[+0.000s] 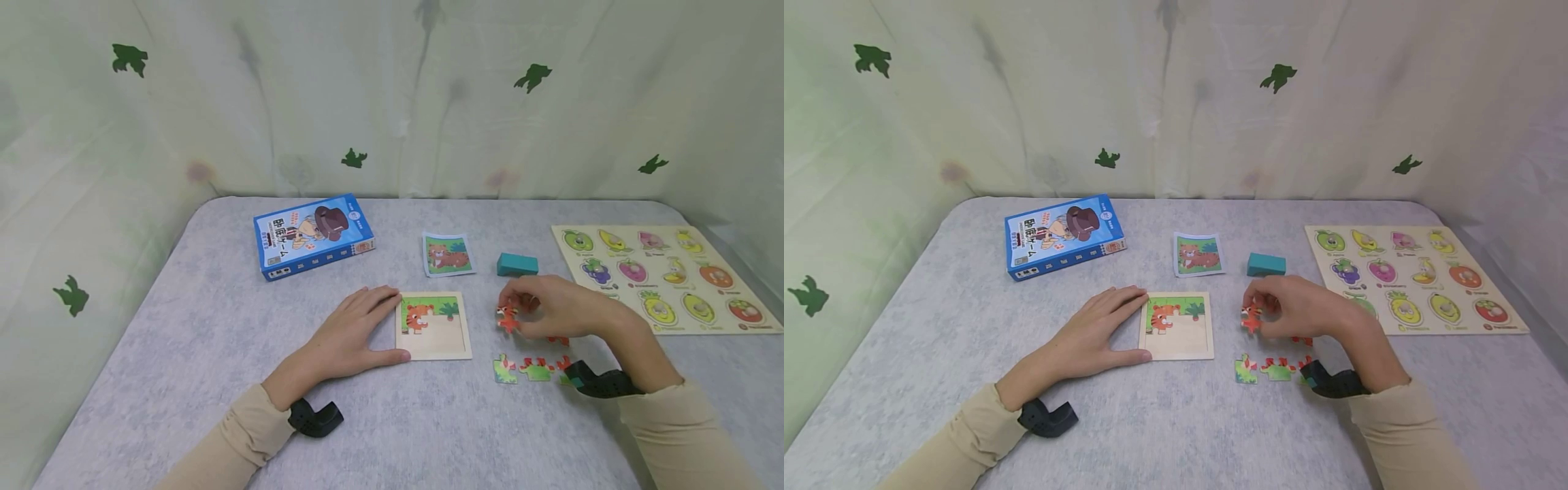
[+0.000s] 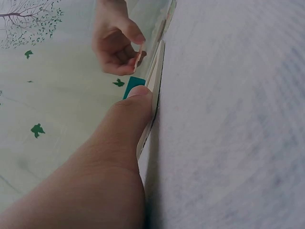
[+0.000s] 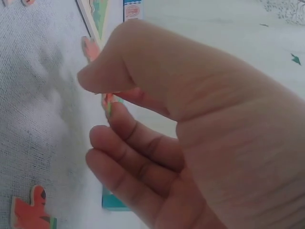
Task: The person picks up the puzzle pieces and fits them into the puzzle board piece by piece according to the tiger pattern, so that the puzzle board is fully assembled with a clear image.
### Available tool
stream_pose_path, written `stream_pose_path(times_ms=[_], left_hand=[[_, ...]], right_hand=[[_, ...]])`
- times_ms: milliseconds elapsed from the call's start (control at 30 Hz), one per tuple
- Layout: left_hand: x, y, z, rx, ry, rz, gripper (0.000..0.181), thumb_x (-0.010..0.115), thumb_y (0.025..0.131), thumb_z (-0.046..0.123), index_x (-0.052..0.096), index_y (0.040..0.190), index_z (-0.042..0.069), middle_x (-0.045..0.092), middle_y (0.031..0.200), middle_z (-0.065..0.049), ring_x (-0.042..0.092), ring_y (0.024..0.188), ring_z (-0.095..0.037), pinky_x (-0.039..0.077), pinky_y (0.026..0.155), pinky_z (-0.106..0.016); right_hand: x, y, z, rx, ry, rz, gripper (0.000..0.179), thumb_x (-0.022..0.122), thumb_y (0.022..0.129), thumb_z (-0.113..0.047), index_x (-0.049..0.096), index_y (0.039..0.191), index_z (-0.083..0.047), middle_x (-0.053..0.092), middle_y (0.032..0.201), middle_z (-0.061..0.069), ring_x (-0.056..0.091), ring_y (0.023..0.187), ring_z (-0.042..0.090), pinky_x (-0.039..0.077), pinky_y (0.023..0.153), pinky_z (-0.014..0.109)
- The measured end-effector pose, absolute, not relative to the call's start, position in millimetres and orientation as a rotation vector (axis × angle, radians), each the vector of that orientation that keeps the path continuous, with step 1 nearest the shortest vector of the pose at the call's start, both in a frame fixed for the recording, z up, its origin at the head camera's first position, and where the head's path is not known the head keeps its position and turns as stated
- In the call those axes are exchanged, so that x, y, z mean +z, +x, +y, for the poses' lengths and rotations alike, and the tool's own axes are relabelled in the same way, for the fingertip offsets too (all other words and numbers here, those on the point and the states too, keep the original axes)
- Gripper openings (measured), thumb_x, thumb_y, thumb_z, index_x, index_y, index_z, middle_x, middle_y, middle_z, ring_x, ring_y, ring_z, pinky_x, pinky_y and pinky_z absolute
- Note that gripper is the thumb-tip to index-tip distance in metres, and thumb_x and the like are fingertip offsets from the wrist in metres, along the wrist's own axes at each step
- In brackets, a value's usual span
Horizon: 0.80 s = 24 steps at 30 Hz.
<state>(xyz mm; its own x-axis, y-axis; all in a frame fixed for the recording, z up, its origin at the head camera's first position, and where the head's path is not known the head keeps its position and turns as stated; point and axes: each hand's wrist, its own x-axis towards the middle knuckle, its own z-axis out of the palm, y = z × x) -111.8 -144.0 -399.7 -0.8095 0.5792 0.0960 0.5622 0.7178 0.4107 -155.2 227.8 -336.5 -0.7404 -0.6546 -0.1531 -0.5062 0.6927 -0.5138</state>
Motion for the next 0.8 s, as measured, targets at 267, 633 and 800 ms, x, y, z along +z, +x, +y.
stream_pose_path(times_ms=[267,633,800], left_hand=[[-399,-112,-144,0.663,0.953,2.874,0.096,0.069,0.088,0.067,0.04,0.159,0.009,0.038,0.164,-0.006,0.032,0.153,-0.024,0.017,0.131,-0.045],[-400,-112,-144,0.662,0.979,2.882,0.097,0.068,0.088,0.069,0.041,0.158,0.008,0.038,0.163,-0.007,0.033,0.153,-0.025,0.019,0.13,-0.047],[-400,-112,-144,0.656,0.978,2.887,0.097,0.068,0.088,0.069,0.041,0.158,0.008,0.038,0.163,-0.007,0.033,0.153,-0.025,0.019,0.13,-0.047]], right_hand=[[-339,-155,222,-0.639,-1.016,2.662,0.03,0.077,0.081,-0.009,0.068,0.106,-0.024,0.058,0.086,-0.008,0.055,0.082,0.012,0.049,0.07,0.023],[-337,-154,216,-0.643,-1.049,2.666,0.029,0.076,0.083,-0.009,0.069,0.108,-0.023,0.058,0.088,-0.009,0.055,0.083,0.013,0.049,0.069,0.023],[-338,-156,214,-0.637,-1.068,2.674,0.03,0.076,0.083,-0.01,0.07,0.109,-0.024,0.059,0.089,-0.009,0.056,0.084,0.012,0.05,0.071,0.024]])
